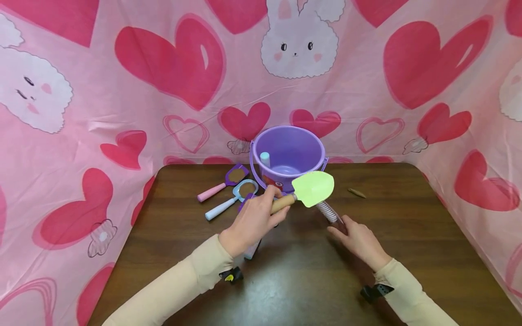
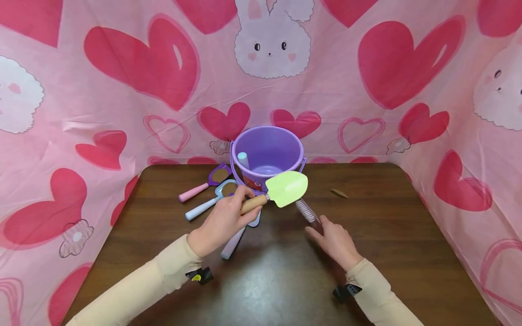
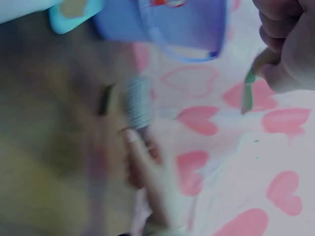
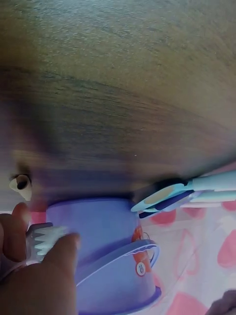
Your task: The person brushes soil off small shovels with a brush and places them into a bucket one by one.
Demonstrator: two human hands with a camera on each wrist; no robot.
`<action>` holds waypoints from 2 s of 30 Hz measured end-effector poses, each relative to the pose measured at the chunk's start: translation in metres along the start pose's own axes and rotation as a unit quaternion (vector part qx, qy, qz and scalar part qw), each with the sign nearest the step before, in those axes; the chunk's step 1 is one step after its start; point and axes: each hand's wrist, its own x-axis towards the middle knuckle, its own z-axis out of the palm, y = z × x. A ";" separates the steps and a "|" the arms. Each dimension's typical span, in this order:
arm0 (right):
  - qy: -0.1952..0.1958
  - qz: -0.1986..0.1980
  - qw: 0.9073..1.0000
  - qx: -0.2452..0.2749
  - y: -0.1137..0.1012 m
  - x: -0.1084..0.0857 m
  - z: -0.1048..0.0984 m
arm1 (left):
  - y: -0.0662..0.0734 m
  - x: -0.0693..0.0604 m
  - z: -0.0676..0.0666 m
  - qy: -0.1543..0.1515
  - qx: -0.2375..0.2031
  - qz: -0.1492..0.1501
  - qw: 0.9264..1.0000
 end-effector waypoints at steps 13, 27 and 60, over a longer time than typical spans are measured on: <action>0.037 -0.041 0.998 -0.004 0.016 0.000 0.016 | -0.022 0.059 -0.026 0.010 -0.012 -0.099 0.995; 0.067 -0.087 0.994 0.002 0.052 0.008 0.043 | -0.045 0.071 0.001 0.008 0.021 -0.102 0.995; 0.070 -0.024 0.997 -0.013 -0.017 -0.002 0.007 | -0.038 -0.003 0.014 0.029 0.135 -0.103 0.985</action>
